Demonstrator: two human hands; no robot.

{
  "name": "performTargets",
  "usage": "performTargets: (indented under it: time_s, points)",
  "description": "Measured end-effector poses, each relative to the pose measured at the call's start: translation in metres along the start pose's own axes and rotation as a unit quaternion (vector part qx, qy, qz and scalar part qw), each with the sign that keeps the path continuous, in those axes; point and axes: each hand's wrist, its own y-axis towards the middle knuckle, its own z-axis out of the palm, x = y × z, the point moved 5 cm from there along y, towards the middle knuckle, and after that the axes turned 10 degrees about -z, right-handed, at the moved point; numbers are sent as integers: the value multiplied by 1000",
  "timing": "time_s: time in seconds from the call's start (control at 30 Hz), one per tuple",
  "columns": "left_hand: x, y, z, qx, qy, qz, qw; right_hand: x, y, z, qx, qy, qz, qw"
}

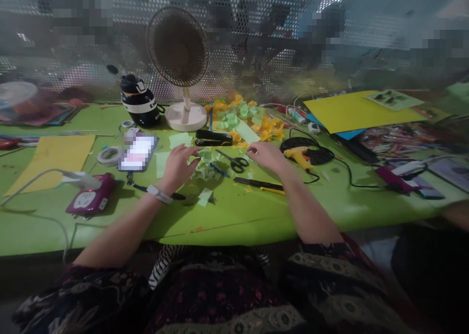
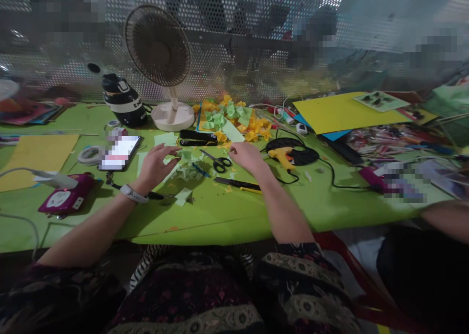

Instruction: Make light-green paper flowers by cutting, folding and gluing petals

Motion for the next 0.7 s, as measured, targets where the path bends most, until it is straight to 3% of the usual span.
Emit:
performTargets:
  time_s: [0.3, 0.43, 0.53, 0.7]
  points:
    - [1, 2, -3, 15, 23, -71, 997, 42, -4, 6, 10, 45, -125, 991]
    - [1, 2, -3, 15, 5, -80, 997, 28, -1, 1, -25, 17, -61, 998]
    - [2, 2, -3, 11, -15, -87, 996, 12, 1, 2, 7, -10, -6, 1000]
    - [7, 2, -3, 4, -62, -124, 990, 7, -4, -3, 18, 4, -19, 1000]
